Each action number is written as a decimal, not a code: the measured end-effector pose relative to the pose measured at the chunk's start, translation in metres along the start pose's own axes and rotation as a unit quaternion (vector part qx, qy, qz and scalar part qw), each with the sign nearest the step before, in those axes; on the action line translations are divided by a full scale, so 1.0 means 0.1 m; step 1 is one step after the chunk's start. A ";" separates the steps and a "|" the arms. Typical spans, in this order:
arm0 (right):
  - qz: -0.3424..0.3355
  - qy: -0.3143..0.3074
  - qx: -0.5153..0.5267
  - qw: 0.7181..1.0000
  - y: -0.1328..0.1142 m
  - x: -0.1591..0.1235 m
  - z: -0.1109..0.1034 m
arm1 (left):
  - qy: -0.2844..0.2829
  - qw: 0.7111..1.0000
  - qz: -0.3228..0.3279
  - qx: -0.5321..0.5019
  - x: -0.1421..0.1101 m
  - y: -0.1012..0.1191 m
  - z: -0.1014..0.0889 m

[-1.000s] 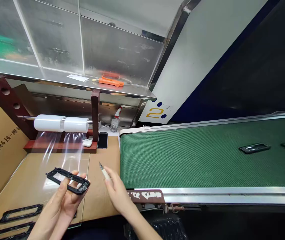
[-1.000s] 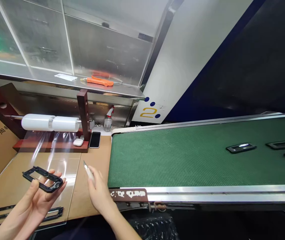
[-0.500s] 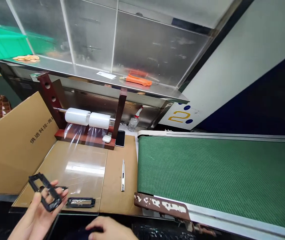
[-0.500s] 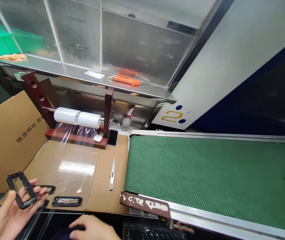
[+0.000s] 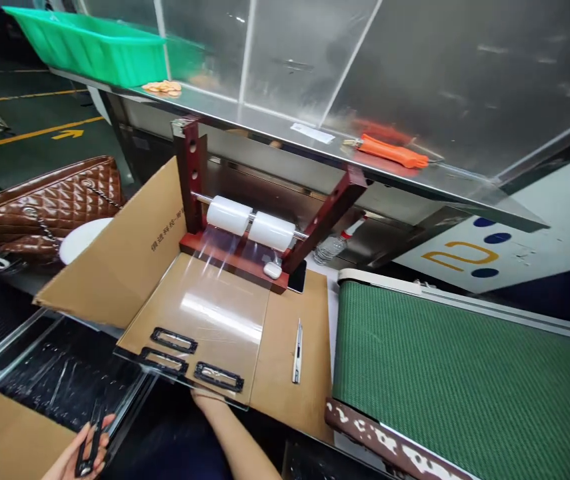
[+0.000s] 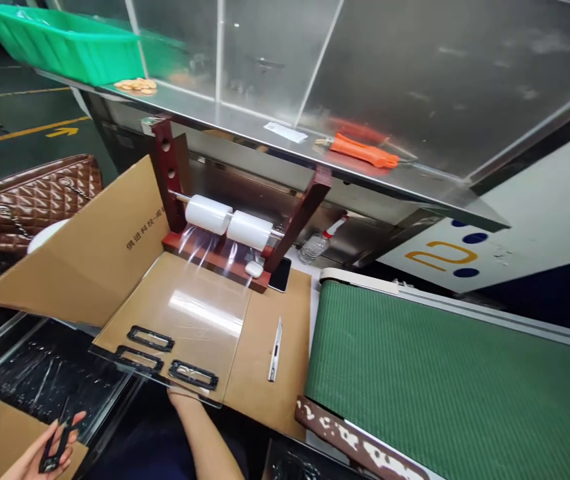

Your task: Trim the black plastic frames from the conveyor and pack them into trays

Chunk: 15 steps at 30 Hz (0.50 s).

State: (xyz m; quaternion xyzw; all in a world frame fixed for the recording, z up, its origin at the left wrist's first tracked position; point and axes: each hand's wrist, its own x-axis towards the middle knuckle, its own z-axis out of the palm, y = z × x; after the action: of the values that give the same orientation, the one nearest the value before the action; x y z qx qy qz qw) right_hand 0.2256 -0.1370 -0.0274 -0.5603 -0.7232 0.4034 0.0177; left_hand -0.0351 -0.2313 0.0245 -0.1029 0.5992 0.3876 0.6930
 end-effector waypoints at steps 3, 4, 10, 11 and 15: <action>-0.025 -0.016 -0.010 1.000 -0.05 -0.01 0.00 | -0.020 0.999 0.030 -0.027 0.19 0.17 -0.02; -0.038 -0.020 -0.010 0.999 -0.07 -0.04 0.02 | -0.021 0.998 0.051 -0.036 0.26 0.25 -0.01; -0.107 -0.059 0.052 0.991 -0.12 -0.10 0.11 | -0.013 0.991 0.130 -0.037 0.69 0.66 0.08; -0.106 -0.065 0.048 0.991 -0.13 -0.08 0.11 | -0.015 0.991 0.131 -0.034 0.77 0.69 0.11; -0.085 -0.081 0.002 0.993 -0.16 -0.04 0.08 | -0.007 0.992 0.128 -0.008 1.10 0.71 0.24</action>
State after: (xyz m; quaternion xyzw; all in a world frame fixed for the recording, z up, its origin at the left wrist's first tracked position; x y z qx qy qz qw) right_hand 0.2101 -0.1454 -0.0213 -0.4623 -0.7661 0.4465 -0.0058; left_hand -0.0662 -0.1227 -0.0465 -0.0279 0.5991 0.4791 0.6409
